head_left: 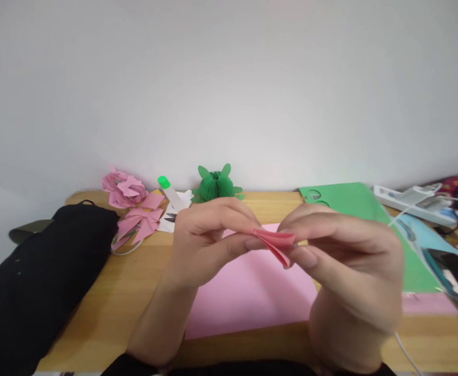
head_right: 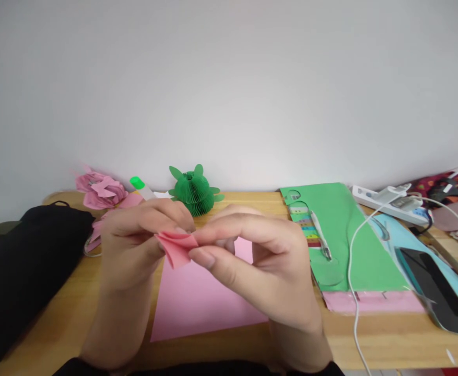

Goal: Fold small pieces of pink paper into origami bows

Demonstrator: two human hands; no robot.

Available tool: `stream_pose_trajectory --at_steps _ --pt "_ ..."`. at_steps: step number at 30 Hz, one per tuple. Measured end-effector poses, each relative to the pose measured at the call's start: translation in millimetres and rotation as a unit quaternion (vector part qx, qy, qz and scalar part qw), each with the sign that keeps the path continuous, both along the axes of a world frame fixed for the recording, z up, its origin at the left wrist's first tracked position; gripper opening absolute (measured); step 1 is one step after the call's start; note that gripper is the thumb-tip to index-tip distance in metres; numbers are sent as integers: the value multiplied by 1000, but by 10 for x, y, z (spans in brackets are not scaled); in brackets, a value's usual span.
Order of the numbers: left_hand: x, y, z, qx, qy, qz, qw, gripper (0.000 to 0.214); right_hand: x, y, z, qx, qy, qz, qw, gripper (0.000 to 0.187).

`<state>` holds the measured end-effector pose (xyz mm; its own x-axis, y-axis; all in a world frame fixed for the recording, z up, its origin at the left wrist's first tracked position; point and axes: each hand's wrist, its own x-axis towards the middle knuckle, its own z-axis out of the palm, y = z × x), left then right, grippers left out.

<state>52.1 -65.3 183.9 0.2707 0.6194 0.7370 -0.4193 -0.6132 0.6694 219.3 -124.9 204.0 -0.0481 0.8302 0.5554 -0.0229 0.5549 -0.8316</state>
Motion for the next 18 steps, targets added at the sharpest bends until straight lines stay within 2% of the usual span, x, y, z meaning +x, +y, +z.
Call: stream_pose_trajectory --at_steps 6,13,18 --pt "-30 15 17 58 24 -1 998 7 -14 10 23 18 -3 -23 1000 24" --pt "-61 26 59 124 51 15 991 12 28 -8 26 20 -17 3 1000 23" --pt "-41 10 66 164 51 46 984 11 6 -48 -7 55 -22 -37 998 24"
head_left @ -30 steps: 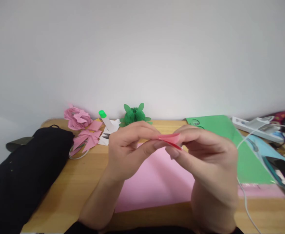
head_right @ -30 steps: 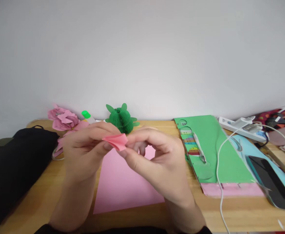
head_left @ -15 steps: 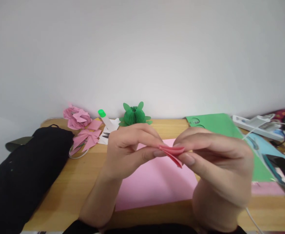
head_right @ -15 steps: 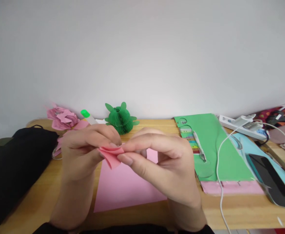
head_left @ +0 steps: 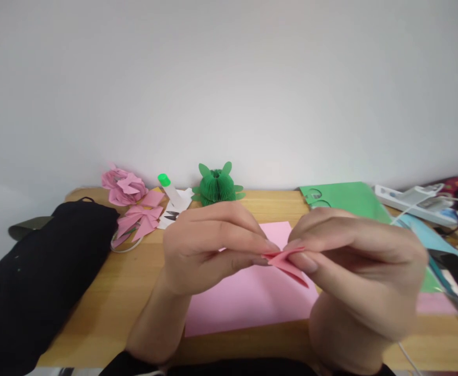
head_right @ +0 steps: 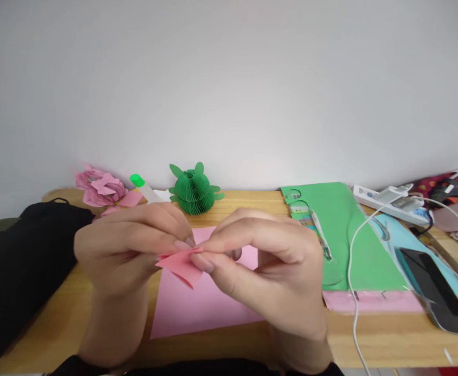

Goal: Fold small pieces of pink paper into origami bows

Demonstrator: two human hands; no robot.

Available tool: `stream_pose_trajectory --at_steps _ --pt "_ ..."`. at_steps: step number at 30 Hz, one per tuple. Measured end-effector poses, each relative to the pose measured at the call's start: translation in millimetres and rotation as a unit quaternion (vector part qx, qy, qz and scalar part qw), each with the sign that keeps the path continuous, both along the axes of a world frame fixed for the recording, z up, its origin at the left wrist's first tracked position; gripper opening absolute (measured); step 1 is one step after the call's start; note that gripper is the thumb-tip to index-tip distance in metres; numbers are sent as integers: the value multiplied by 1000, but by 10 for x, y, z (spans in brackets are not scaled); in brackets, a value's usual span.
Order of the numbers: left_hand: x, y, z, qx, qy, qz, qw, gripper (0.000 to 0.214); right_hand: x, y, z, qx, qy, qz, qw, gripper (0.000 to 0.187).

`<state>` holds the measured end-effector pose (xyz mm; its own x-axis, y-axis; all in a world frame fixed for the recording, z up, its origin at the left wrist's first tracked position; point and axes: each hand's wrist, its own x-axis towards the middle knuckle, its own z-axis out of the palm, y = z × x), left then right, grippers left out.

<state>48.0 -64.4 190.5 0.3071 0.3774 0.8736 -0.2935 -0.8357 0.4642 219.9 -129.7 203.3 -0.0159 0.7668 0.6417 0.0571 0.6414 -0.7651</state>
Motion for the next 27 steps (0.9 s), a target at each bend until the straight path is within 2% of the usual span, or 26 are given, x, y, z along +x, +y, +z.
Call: stream_pose_trajectory --at_steps 6,12,16,23,27 --pt "5 -25 15 22 -9 10 1000 11 -22 24 18 31 -5 -23 999 18" --pt "-54 -31 69 49 53 6 997 6 67 45 69 27 -63 37 997 16" --pt "-57 -35 75 54 63 8 997 6 68 40 88 21 -49 19 998 15" --pt "-48 -60 51 71 57 29 995 5 49 65 70 -16 -21 49 998 10" --pt "-11 -76 18 88 37 68 993 10 56 85 61 -45 -3 70 997 7"
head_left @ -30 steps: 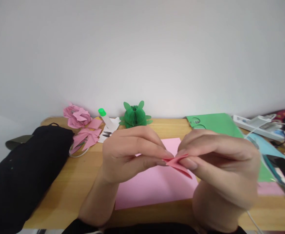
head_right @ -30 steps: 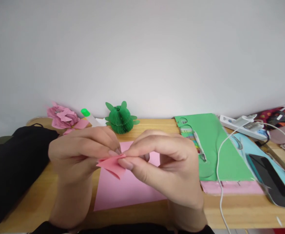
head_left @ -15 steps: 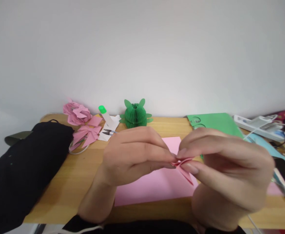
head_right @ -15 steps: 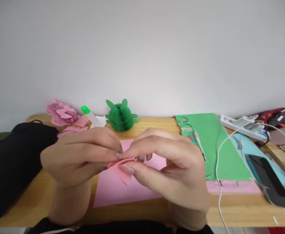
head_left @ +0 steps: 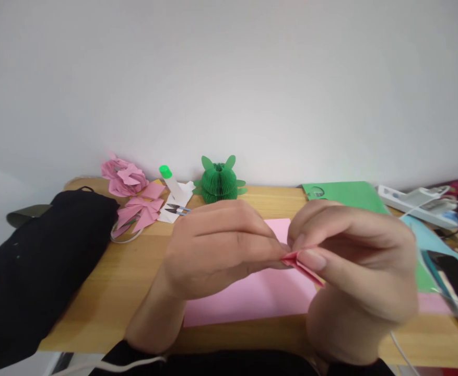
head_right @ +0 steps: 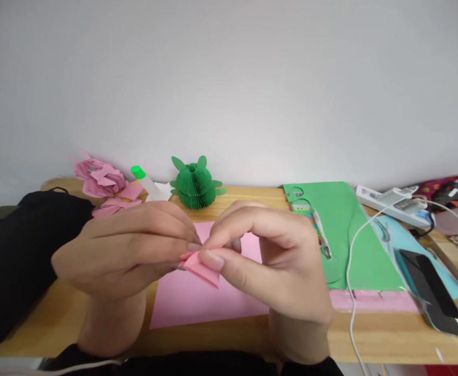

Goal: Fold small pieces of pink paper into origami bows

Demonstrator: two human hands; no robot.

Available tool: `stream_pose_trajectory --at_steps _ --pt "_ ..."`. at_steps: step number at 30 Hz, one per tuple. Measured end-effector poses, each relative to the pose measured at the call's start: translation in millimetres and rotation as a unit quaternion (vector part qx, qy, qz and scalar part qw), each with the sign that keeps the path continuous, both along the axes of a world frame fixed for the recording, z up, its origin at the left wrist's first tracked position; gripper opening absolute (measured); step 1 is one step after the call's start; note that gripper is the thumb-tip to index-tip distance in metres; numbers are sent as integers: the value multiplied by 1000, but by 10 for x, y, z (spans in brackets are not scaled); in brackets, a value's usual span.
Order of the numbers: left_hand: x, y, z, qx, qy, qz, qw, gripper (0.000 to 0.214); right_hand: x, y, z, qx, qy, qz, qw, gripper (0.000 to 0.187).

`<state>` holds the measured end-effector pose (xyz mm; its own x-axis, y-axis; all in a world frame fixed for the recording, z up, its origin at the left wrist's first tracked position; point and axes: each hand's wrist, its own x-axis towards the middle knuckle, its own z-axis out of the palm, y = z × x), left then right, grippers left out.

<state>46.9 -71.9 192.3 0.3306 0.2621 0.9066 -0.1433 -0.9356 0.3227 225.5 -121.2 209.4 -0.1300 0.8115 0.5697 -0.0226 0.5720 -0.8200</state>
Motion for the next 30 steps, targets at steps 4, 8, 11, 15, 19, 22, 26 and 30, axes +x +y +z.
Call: stream_pose_trajectory --at_steps 4,8,11,15,19,22,26,30 --pt "-3 -6 11 5 5 11 1000 8 5 13 9 -8 -7 -4 1000 11" --pt "-55 -10 71 -18 66 6 998 5 33 19 29 23 -39 -20 999 17" --pt "-62 -17 78 -20 77 8 997 10 65 27 44 55 -68 -23 996 16" --pt "-42 -28 46 -17 66 15 998 6 87 34 44 69 -84 -25 994 15" --pt "-38 -22 41 -15 62 14 998 6 66 18 36 55 -76 -37 995 13" --pt "-41 5 57 2 60 11 998 7 40 3 42 35 -61 -44 997 16" --pt "-49 43 71 22 68 6 997 13 20 0 57 18 -49 -34 998 17" --pt "-54 47 60 21 83 18 996 20 17 9 64 11 -51 -29 998 15"
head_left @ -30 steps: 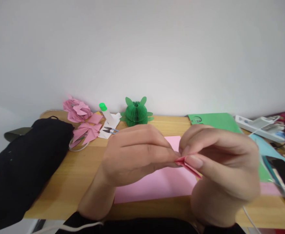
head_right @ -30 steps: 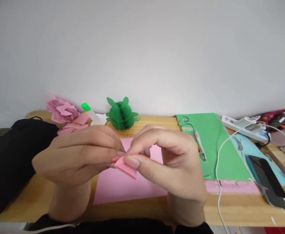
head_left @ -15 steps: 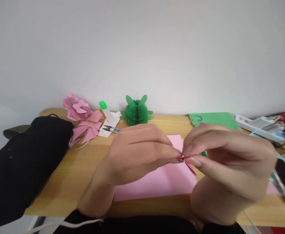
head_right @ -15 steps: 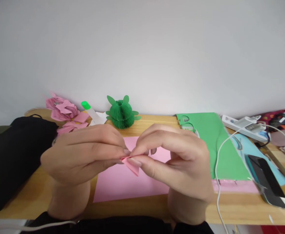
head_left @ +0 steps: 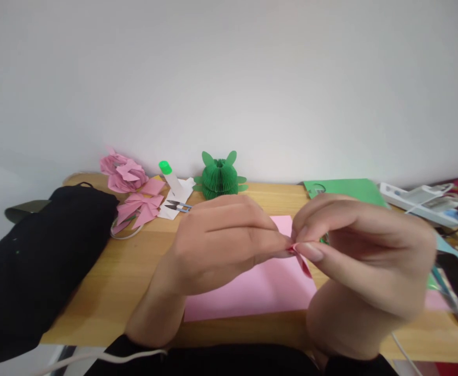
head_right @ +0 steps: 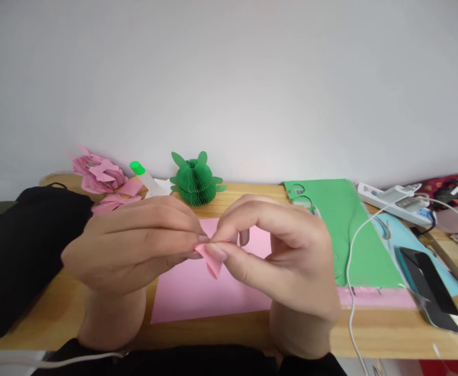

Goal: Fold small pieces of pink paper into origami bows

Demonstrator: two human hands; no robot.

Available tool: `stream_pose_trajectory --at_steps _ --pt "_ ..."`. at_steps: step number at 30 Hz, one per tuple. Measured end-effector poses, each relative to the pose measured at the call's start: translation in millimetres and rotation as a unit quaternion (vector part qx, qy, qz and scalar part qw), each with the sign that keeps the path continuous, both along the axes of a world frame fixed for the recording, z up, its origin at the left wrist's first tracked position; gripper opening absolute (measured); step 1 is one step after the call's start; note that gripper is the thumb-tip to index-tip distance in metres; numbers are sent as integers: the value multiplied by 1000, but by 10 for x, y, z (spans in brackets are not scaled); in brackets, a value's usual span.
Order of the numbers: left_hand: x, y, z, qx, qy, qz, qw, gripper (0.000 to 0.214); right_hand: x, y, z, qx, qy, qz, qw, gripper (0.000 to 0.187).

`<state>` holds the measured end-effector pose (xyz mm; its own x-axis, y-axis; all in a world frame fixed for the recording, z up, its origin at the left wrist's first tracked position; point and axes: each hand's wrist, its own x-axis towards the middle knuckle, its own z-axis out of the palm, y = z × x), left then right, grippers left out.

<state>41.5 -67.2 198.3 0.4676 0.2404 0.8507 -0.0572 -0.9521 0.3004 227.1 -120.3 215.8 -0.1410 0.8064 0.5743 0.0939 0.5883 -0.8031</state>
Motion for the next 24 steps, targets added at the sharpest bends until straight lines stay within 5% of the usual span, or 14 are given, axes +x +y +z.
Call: stream_pose_trajectory --at_steps 7,24 --pt "71 -41 -54 -33 -44 12 998 3 1 10 -19 4 13 -4 1000 16" --pt "158 -76 -108 -148 -94 -21 984 5 -26 -13 -66 7 54 -44 998 18"
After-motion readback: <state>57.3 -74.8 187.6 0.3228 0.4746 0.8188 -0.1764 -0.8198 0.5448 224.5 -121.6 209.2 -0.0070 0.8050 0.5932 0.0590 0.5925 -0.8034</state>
